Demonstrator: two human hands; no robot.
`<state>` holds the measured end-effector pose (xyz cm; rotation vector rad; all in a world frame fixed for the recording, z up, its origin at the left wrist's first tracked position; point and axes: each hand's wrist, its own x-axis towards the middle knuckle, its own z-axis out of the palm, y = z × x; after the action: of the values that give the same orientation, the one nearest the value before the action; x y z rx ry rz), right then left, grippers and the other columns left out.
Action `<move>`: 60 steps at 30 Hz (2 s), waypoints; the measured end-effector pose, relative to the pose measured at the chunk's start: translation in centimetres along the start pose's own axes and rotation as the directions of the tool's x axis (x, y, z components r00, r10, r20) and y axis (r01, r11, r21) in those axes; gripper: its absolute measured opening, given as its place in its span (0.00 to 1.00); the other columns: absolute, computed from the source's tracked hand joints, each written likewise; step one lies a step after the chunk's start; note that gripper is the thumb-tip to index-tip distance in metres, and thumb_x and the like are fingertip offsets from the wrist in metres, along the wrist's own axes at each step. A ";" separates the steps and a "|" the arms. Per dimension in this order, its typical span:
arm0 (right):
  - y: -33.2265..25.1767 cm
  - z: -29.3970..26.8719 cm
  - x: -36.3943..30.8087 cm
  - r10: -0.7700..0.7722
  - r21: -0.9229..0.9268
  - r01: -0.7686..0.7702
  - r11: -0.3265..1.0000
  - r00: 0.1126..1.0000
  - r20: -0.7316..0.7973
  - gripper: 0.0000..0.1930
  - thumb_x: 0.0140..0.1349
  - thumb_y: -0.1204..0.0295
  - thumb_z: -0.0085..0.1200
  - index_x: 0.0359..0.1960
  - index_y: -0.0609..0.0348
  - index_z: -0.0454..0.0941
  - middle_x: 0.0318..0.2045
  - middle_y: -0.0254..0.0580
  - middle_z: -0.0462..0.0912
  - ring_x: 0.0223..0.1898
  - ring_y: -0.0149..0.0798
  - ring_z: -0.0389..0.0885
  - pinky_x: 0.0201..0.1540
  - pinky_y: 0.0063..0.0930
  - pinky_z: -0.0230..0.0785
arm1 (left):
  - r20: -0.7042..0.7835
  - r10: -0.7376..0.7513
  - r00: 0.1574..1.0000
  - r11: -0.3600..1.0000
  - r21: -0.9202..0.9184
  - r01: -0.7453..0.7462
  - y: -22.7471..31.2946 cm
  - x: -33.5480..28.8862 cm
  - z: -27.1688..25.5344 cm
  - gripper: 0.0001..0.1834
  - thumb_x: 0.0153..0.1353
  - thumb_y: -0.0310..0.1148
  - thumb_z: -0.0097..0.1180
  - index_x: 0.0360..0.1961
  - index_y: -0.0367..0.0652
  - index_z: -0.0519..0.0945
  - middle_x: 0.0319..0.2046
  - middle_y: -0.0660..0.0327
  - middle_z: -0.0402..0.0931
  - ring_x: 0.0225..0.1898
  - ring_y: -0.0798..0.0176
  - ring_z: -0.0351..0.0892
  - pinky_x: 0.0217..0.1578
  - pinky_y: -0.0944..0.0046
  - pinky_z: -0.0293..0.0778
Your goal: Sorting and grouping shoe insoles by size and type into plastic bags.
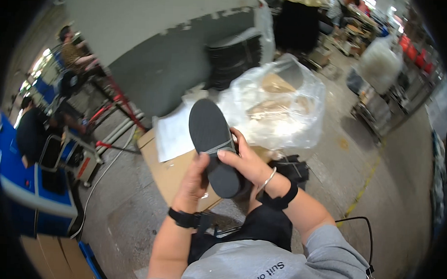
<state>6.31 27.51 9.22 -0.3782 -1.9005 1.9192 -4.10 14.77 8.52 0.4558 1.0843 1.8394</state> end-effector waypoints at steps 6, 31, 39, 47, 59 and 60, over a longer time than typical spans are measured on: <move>0.6 5.8 -2.1 -0.114 0.181 0.102 0.978 0.992 0.059 0.26 0.62 0.68 0.49 0.59 0.64 0.58 0.54 0.53 0.66 0.55 0.43 0.66 0.57 0.31 0.58 | -0.055 0.072 0.996 0.866 -0.491 -0.090 1.8 -5.1 -4.9 0.29 0.56 0.47 0.54 0.51 0.33 0.69 0.44 0.50 0.75 0.43 0.55 0.77 0.46 0.57 0.73; 0.0 9.4 -3.7 -0.558 -0.629 0.546 0.554 0.804 0.206 0.09 0.48 0.79 0.53 0.32 0.60 0.69 0.35 0.45 0.71 0.39 0.48 0.70 0.42 0.35 0.65 | -0.129 -0.027 0.991 0.893 -0.449 -0.035 -0.5 -9.6 -6.6 0.32 0.54 0.50 0.53 0.50 0.33 0.69 0.44 0.50 0.74 0.44 0.53 0.75 0.49 0.56 0.70; 1.7 9.9 -5.0 -0.483 -0.558 0.507 0.657 0.851 0.205 0.09 0.49 0.75 0.56 0.31 0.59 0.70 0.30 0.43 0.70 0.35 0.44 0.71 0.38 0.34 0.66 | -0.109 0.020 0.994 0.931 -0.360 -0.058 -0.7 -9.6 -7.0 0.33 0.56 0.50 0.49 0.54 0.33 0.66 0.48 0.49 0.71 0.47 0.53 0.73 0.51 0.56 0.69; 1.4 9.2 -4.6 -0.289 -0.382 0.371 0.846 0.922 0.258 0.07 0.51 0.76 0.54 0.30 0.61 0.69 0.30 0.45 0.70 0.34 0.47 0.70 0.38 0.35 0.65 | -0.172 -0.074 0.982 0.941 -0.339 0.011 -1.0 -10.1 -7.6 0.34 0.53 0.50 0.51 0.52 0.31 0.67 0.46 0.47 0.72 0.48 0.51 0.73 0.51 0.55 0.69; -0.3 8.5 -7.0 -0.131 -0.246 0.253 0.936 0.897 0.423 0.07 0.55 0.72 0.54 0.33 0.61 0.72 0.22 0.37 0.71 0.24 0.32 0.70 0.27 0.23 0.63 | -0.224 -0.011 0.975 0.855 -0.507 -0.107 -0.4 -8.7 -7.2 0.26 0.49 0.38 0.52 0.46 0.30 0.70 0.39 0.48 0.76 0.39 0.50 0.78 0.44 0.55 0.74; -0.4 8.7 -7.4 -0.179 -0.270 0.317 0.909 0.883 0.434 0.06 0.54 0.73 0.55 0.32 0.61 0.73 0.22 0.37 0.72 0.24 0.32 0.70 0.27 0.24 0.63 | -0.229 -0.006 0.974 0.847 -0.518 -0.117 -0.4 -8.6 -7.2 0.27 0.49 0.38 0.52 0.46 0.29 0.70 0.39 0.48 0.76 0.38 0.51 0.78 0.42 0.55 0.75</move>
<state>8.76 16.35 9.20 0.1885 -2.4129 1.5855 -4.46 4.04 5.42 -0.0508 0.6544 2.1775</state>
